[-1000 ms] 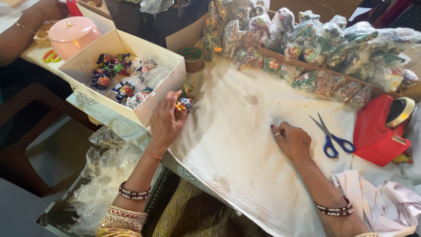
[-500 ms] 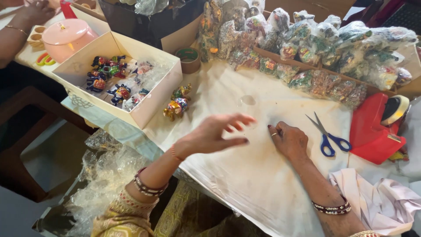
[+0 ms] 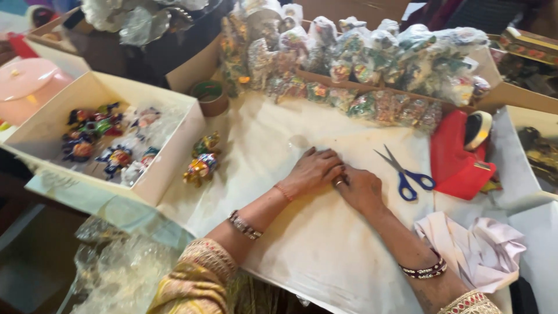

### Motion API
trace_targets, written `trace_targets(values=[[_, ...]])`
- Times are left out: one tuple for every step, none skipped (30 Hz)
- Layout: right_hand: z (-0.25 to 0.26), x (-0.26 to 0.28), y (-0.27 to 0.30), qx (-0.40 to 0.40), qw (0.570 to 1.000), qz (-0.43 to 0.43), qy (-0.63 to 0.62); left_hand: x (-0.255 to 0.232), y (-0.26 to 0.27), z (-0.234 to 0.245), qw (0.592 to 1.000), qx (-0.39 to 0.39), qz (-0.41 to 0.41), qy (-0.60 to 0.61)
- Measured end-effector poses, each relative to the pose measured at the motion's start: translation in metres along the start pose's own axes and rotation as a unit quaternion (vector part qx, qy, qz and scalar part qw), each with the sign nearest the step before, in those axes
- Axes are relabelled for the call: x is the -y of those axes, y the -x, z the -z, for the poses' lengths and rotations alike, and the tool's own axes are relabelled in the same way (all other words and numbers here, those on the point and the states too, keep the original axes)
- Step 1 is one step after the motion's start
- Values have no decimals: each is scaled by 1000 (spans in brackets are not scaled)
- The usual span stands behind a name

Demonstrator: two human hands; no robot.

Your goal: The person wraps decorative elephant figurines in bubble wrap and secures them with tape.

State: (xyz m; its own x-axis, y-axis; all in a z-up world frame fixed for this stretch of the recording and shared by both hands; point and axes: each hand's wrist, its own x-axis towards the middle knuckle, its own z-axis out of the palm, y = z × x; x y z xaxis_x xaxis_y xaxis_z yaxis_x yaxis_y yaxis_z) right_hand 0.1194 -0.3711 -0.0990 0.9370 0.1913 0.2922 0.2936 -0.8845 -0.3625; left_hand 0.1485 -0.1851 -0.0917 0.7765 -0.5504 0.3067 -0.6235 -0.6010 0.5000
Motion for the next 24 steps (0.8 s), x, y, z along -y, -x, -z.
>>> trace_targets(values=[[1, -1, -1, -3, 1000, -7, 3, 3, 1, -1, 1000, 3, -7, 3], [1, -1, -2, 12, 1000, -8, 7, 6, 4, -2, 1000, -13, -27, 6], [2, -1, -2, 27, 1000, -9, 11, 9, 7, -3, 998, -29, -47, 10], [-2, -9, -2, 26, 1000, -11, 9, 14, 4, -5, 998, -26, -48, 10], [-6, -16, -3, -9, 988, -1, -151, 18, 2, -7, 990, -65, -42, 120], [-11, -23, -4, -45, 950, 10, -309, 22, 1, -8, 968, -103, -35, 228], [3, -9, -6, -46, 949, 8, -311, 24, -1, 0, 968, -100, -35, 227], [18, 2, -8, -88, 909, -46, -404, 25, -4, 7, 884, -103, 52, 453], [33, 13, -9, -131, 856, -99, -490, 25, -8, 13, 743, -99, 137, 648], [28, 5, -15, -136, 856, -103, -488, 37, -10, 9, 742, -92, 136, 650], [23, -5, -20, -141, 823, -177, -522, 49, -14, 3, 718, -136, 192, 655], [18, -16, -23, -145, 782, -251, -551, 60, -17, -4, 690, -175, 250, 656], [9, -22, -20, -152, 781, -258, -548, 60, -12, -4, 690, -166, 251, 658], [1, -29, -19, -143, 822, -222, -505, 60, -11, -3, 731, -160, 200, 633], [-7, -36, -17, -134, 859, -185, -459, 60, -9, -2, 767, -155, 149, 605], [-10, -34, -12, -142, 858, -192, -455, 59, -6, -13, 767, -145, 146, 608], [-12, -32, -7, -139, 940, -32, -309, 58, -3, -25, 855, -130, 100, 491], [-15, -30, -2, -120, 974, 128, -145, 58, 1, -37, 923, -115, 50, 364], [-7, -19, 0, -124, 975, 120, -142, 29, 5, -15, 923, -107, 46, 367], [2, -8, 2, -90, 986, 108, -85, 0, 9, 8, 976, -97, -19, 195], [10, 4, 3, -56, 994, 94, -29, -28, 14, 32, 993, -85, -86, 15], [10, 5, 3, -59, 994, 84, -27, -28, 14, 33, 992, -78, -94, 20], [11, 6, 4, -60, 992, 103, -31, -28, 13, 34, 996, -52, -50, 44], [12, 7, 4, -61, 990, 124, -33, -28, 12, 36, 997, -25, -7, 68]])
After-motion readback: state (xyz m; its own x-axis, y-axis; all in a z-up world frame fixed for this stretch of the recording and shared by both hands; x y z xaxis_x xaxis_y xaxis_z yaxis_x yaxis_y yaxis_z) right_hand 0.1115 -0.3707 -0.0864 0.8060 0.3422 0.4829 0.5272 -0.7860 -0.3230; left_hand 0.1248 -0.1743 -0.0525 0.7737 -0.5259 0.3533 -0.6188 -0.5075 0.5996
